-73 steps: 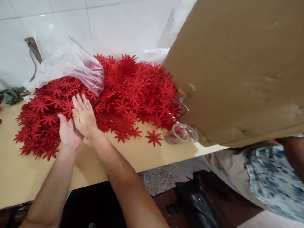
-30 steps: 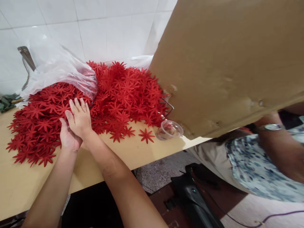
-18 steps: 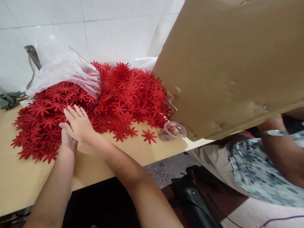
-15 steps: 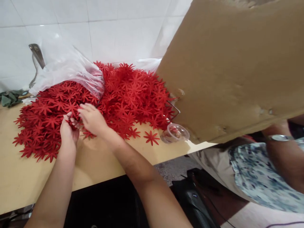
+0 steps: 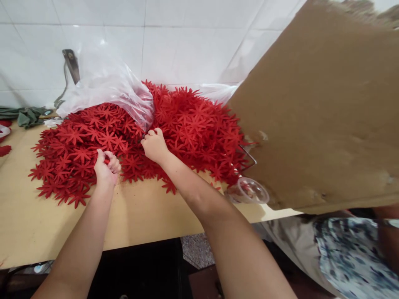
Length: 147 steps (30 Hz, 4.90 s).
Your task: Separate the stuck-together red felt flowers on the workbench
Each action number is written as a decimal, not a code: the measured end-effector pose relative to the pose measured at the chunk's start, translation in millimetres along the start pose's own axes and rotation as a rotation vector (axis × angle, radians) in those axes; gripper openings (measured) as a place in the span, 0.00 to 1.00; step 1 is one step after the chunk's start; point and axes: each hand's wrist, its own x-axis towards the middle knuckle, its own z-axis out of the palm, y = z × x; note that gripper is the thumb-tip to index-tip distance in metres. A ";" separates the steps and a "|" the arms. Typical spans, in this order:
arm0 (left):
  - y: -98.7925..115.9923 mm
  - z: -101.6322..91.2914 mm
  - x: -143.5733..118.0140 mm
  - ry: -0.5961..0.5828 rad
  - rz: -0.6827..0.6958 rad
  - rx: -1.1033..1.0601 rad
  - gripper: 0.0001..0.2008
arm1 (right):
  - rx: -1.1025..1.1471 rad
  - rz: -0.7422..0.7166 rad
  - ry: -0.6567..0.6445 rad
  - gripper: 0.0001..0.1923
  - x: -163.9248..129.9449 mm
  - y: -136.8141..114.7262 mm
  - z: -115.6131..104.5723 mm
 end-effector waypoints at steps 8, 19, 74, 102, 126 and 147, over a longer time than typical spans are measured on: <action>-5.3 -3.5 4.7 0.004 -0.028 -0.020 0.23 | 0.174 0.083 0.160 0.12 1.1 18.7 -35.6; -12.2 -5.0 5.6 -0.080 -0.023 0.130 0.19 | 0.478 0.100 0.300 0.17 74.4 -27.5 -94.8; -13.6 -8.7 13.7 0.063 -0.021 0.161 0.13 | 0.214 0.151 -0.214 0.20 21.2 10.2 -62.3; -14.4 -9.3 17.3 0.092 -0.030 0.141 0.12 | -0.086 0.029 -0.243 0.18 1.4 -16.7 3.5; -7.8 -10.0 17.9 0.192 0.005 0.099 0.10 | 0.723 0.121 0.287 0.10 57.5 -42.7 -98.0; -13.0 -15.6 27.4 0.195 0.144 0.100 0.07 | 0.348 0.101 -0.287 0.18 -65.7 -3.7 -9.3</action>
